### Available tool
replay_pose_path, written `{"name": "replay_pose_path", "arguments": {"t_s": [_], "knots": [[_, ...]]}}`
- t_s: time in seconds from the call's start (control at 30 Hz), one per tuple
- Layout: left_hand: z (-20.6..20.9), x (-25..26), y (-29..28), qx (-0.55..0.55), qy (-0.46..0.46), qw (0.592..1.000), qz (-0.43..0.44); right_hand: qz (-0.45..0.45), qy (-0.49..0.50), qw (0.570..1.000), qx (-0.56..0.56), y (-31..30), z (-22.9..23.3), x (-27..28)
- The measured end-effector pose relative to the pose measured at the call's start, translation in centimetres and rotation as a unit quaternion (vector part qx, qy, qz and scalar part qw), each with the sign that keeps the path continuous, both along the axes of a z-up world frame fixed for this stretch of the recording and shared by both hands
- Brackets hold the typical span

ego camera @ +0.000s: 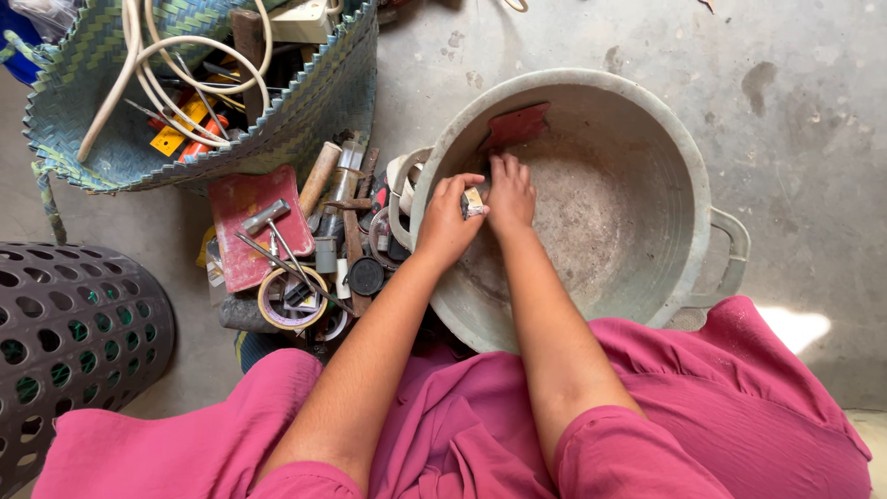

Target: The person sits on the floor and empties a bucket of mixed tools and supplies, placing each item on the floor one by one. Items include a grater, hacksaw, tape rolls, a hammer, screwdrivers, and small hardware pieces. The bucket is emptied and set aside by the end.

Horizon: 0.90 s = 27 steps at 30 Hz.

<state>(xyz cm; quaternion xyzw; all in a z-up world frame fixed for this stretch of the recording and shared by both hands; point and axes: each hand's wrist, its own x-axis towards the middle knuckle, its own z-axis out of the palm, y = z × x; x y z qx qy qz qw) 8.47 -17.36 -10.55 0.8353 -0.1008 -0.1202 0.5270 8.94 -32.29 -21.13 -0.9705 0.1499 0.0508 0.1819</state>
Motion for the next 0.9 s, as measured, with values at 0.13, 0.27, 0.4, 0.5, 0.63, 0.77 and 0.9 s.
{"name": "replay_pose_path", "arguments": {"t_s": [0.13, 0.27, 0.4, 0.5, 0.63, 0.77, 0.9], "knots": [[0.0, 0.1, 0.1, 0.006, 0.007, 1.000, -0.001, -0.054, 0.025, 0.998, 0.004, 0.6, 0.5, -0.4], [0.0, 0.2, -0.1, 0.008, 0.013, 1.000, -0.010, -0.106, 0.011, 0.993, 0.052, -1.1, -0.1, -0.9], [0.3, 0.3, 0.0, 0.011, 0.031, 0.999, -0.012, -0.283, -0.159, 0.919, 0.225, -2.6, -0.7, 0.7], [0.5, 0.3, 0.1, 0.012, 0.037, 0.999, -0.012, -0.206, -0.213, 0.936, 0.190, -4.4, 0.1, 1.9], [0.6, 0.2, 0.0, 0.016, 0.029, 0.999, -0.017, -0.146, -0.089, 0.969, 0.182, -3.9, 1.5, 2.6], [-0.1, 0.2, 0.2, -0.006, 0.026, 1.000, -0.011, -0.078, -0.087, 0.983, 0.141, -2.3, 1.5, 1.4], [-1.4, 0.0, 0.3, -0.029, 0.045, 0.999, -0.009, -0.063, -0.172, 0.947, 0.262, -2.5, 0.8, 0.7]]}}
